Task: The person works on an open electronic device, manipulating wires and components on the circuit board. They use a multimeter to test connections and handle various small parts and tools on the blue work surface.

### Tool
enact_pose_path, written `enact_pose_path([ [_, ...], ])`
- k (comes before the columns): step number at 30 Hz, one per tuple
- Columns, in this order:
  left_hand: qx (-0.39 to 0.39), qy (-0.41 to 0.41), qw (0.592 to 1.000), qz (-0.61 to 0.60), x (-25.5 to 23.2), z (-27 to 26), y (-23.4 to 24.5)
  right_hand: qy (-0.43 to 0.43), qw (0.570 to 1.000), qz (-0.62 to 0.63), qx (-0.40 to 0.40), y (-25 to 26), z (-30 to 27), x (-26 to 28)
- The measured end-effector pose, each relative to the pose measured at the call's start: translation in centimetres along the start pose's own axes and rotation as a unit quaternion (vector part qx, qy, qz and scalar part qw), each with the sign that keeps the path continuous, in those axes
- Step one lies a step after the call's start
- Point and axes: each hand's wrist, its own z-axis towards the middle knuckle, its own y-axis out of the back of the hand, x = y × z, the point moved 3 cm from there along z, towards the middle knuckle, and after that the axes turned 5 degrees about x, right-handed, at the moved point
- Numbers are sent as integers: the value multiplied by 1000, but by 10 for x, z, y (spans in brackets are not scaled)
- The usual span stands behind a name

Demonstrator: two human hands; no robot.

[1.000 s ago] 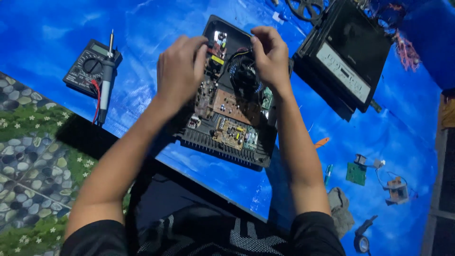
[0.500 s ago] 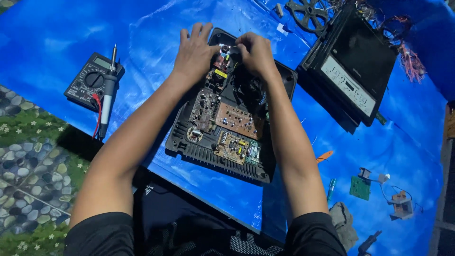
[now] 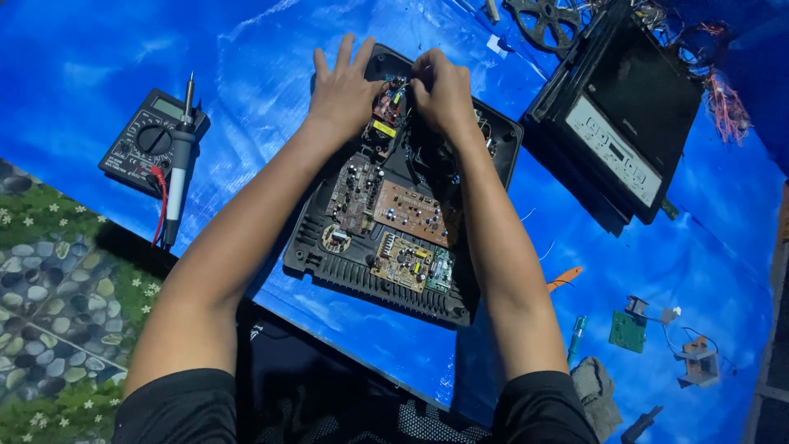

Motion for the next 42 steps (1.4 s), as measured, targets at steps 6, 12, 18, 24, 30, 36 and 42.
enact_pose_path([
  [6, -51, 5, 998, -32, -3, -7, 7, 11, 1000, -17, -10, 6, -2, 5],
  [12, -65, -13, 998, -4, -4, -8, 8, 12, 1000, -18, -6, -3, 1, -1],
  [18, -77, -12, 997, 4, -3, -7, 0, -19, 1000, 3, -6, -10, 2, -2],
  [24, -76, -9, 997, 5, -5, -7, 0, -17, 999, 30, -18, -7, 0, 1],
  [30, -75, -11, 997, 3, -3, -6, -1, -19, 999, 36, -23, -8, -1, 1],
  [36, -58, -1, 998, 9, -3, -3, -4, -43, 997, 64, 12, -7, 0, -2],
  [42, -64, -5, 998, 15, -3, -4, -1, -9, 998, 56, 26, 0, -3, 2],
])
